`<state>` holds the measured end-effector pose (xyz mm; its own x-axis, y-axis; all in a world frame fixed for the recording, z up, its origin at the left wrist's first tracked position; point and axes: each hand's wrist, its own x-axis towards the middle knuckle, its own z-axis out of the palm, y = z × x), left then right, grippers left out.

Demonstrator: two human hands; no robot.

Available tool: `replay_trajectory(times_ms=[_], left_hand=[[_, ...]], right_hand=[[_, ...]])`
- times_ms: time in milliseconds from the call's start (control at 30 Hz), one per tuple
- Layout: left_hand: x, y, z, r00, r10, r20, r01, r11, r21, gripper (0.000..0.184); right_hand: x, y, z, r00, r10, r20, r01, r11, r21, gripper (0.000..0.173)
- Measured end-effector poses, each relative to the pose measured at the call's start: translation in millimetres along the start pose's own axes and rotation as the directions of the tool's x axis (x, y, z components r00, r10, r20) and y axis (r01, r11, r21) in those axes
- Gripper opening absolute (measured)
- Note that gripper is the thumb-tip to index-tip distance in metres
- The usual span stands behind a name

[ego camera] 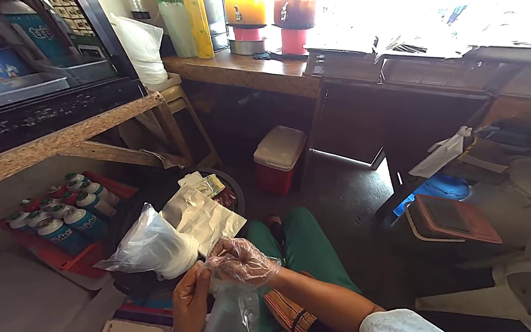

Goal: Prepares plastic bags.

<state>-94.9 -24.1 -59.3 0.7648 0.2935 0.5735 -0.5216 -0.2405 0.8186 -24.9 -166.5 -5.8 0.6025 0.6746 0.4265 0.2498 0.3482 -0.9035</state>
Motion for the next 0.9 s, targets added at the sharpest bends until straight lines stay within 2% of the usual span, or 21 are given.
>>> replay_trajectory(times_ms=[67,100,167,200,300,367,433,500,533,600,633,667,700,800,833,900], left_hand=[[1,-2,0,0.999,0.013,-0.033,-0.013,1.0,0.005,0.022],[1,-1,0,0.997,-0.014,-0.073,0.013,1.0,-0.027,0.023],[5,10,-3,0.968,-0.177,-0.176,0.142,0.971,-0.194,0.037],[8,15,-8,0.948,-0.257,-0.187,0.2,0.94,-0.276,0.042],[14,11,-26,0.933,-0.354,-0.064,0.26,0.786,-0.561,0.052],[12,8,-29,0.927,-0.371,-0.046,0.279,0.769,-0.575,0.051],[7,5,-35,0.923,-0.382,-0.034,0.303,0.781,-0.546,0.046],[-1,3,-45,0.922,-0.367,0.121,0.38,0.799,-0.466,0.034],[-4,1,-50,0.901,-0.335,0.274,0.424,0.812,-0.402,0.028],[-9,-4,-55,0.798,-0.272,0.538,0.495,0.805,-0.327,0.037],[-10,-7,-56,0.77,-0.239,0.592,0.498,0.805,-0.322,0.037],[-10,-10,-57,0.779,-0.214,0.589,0.47,0.821,-0.324,0.032],[-10,-12,-60,0.822,-0.204,0.531,0.426,0.839,-0.339,0.024],[-2,-16,-76,0.957,-0.18,0.228,0.278,0.8,-0.532,0.016],[0,-19,-81,0.967,-0.213,0.138,0.254,0.789,-0.559,0.015],[2,-27,-87,0.945,-0.326,0.02,0.279,0.773,-0.569,0.019]], right_hand=[[1,-1,-1,1.0,0.017,0.016,-0.017,0.999,0.04,0.016],[1,-4,-1,0.998,0.047,0.042,-0.048,0.998,0.029,0.024],[-2,-4,-2,0.986,0.126,0.114,-0.125,0.992,-0.019,0.038],[-4,-2,-5,0.974,0.162,0.159,-0.154,0.986,-0.058,0.039],[-9,12,-16,0.932,0.171,0.32,-0.12,0.977,-0.174,0.021],[-11,13,-23,0.916,0.153,0.37,-0.095,0.981,-0.172,0.017],[-10,14,-32,0.932,0.089,0.351,-0.072,0.996,-0.061,0.016],[-3,16,-41,0.935,0.019,0.353,-0.056,0.994,0.094,0.022],[0,16,-42,0.933,0.001,0.36,-0.065,0.984,0.164,0.023],[6,14,-36,0.928,0.006,0.372,-0.124,0.948,0.294,0.018],[7,12,-28,0.934,0.05,0.355,-0.178,0.923,0.34,0.015],[8,10,-21,0.94,0.122,0.318,-0.237,0.904,0.354,0.017],[10,8,-17,0.939,0.21,0.274,-0.297,0.896,0.33,0.02],[24,24,-18,0.895,0.381,0.23,-0.423,0.89,0.17,0.025],[29,33,-19,0.87,0.436,0.232,-0.473,0.87,0.138,0.027],[37,52,-19,0.825,0.528,0.201,-0.56,0.811,0.168,0.029]])
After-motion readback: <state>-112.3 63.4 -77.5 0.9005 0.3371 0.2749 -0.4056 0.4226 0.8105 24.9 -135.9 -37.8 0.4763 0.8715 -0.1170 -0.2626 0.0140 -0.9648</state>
